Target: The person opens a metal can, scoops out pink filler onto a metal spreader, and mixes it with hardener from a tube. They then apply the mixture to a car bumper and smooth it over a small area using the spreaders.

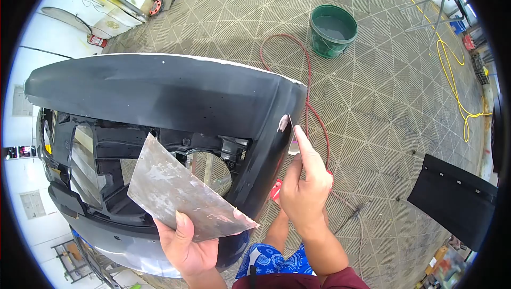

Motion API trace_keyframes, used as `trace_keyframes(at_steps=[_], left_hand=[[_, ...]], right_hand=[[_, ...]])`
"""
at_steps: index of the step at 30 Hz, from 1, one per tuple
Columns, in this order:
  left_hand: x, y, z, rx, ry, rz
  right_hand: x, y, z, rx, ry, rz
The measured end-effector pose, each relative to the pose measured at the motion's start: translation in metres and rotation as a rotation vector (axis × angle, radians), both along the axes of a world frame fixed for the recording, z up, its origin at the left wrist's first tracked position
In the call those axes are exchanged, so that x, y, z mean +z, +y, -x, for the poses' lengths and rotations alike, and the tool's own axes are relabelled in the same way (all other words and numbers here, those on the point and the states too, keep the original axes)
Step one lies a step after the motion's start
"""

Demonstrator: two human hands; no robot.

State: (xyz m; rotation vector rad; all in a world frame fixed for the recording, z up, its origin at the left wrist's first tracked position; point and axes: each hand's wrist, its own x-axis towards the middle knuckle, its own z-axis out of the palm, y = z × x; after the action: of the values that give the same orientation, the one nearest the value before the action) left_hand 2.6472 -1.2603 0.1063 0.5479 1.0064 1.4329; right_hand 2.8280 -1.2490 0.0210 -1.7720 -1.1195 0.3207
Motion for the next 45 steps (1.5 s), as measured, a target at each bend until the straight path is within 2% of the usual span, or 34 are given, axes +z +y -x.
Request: trace_keyframes(at_steps=[6, 10, 12, 13, 14, 16, 18, 23, 25, 26, 28, 30, 32, 34, 35, 36, 38, 40, 45], left_hand=[[-0.001, 0.001, 0.0, -0.029, -0.004, -0.015], [-0.001, 0.002, -0.001, -0.031, 0.014, -0.018], [-0.001, 0.002, -0.003, -0.022, 0.024, -0.011], [0.0, 0.003, -0.003, -0.02, 0.024, -0.011], [0.001, 0.004, -0.001, -0.05, 0.007, 0.022], [0.004, 0.006, -0.002, -0.069, -0.009, 0.042], [0.009, 0.007, -0.004, -0.117, -0.103, 0.078], [0.037, 0.009, -0.025, -0.155, -0.164, 0.166], [0.046, 0.007, -0.02, -0.206, -0.363, 0.231], [0.052, 0.006, -0.015, -0.235, -0.502, 0.253], [0.08, 0.007, -0.013, -0.314, -0.561, 0.17], [0.1, 0.009, -0.018, -0.181, -0.255, 0.05], [0.119, 0.007, -0.02, -0.175, -0.22, 0.007], [0.133, 0.003, -0.02, -0.201, 0.081, -0.153], [0.144, 0.0, -0.021, -0.205, 0.161, -0.149], [0.148, -0.003, -0.02, -0.204, 0.148, -0.151], [0.153, -0.008, -0.018, -0.309, 0.313, -0.185], [0.167, -0.012, -0.021, -0.316, 0.268, -0.184], [0.18, -0.019, -0.022, -0.34, 0.429, -0.247]], right_hand=[[-0.001, -0.004, 0.008, 0.002, -0.037, -0.05], [0.018, -0.022, 0.007, 0.107, 0.028, -0.066], [0.03, -0.037, 0.004, 0.177, 0.157, -0.086], [0.035, -0.041, 0.001, 0.211, 0.194, -0.205], [0.038, -0.046, -0.003, 0.211, 0.193, -0.206], [0.042, -0.053, -0.013, 0.442, 0.203, -0.427], [0.048, -0.057, -0.021, 0.509, 0.191, -0.448], [0.069, -0.063, -0.024, 0.621, -0.009, -0.525], [0.063, -0.069, -0.032, 0.64, -0.073, -0.583], [0.059, -0.075, -0.044, 0.618, -0.278, -0.47], [0.035, -0.089, -0.061, 0.589, -0.279, -0.292], [0.062, -0.099, -0.063, 0.408, -0.17, -0.284], [0.114, -0.096, -0.07, 0.412, -0.25, -0.254], [0.164, -0.09, -0.073, 0.404, -0.329, -0.238], [0.184, -0.09, -0.072, 0.446, -0.42, -0.202], [0.202, -0.09, -0.072, 0.487, -0.511, -0.163], [0.229, -0.088, -0.071, 0.525, -0.593, -0.176], [0.246, -0.088, -0.07, 0.591, -0.764, -0.19], [0.268, -0.093, -0.061, 0.619, -0.841, -0.144]])
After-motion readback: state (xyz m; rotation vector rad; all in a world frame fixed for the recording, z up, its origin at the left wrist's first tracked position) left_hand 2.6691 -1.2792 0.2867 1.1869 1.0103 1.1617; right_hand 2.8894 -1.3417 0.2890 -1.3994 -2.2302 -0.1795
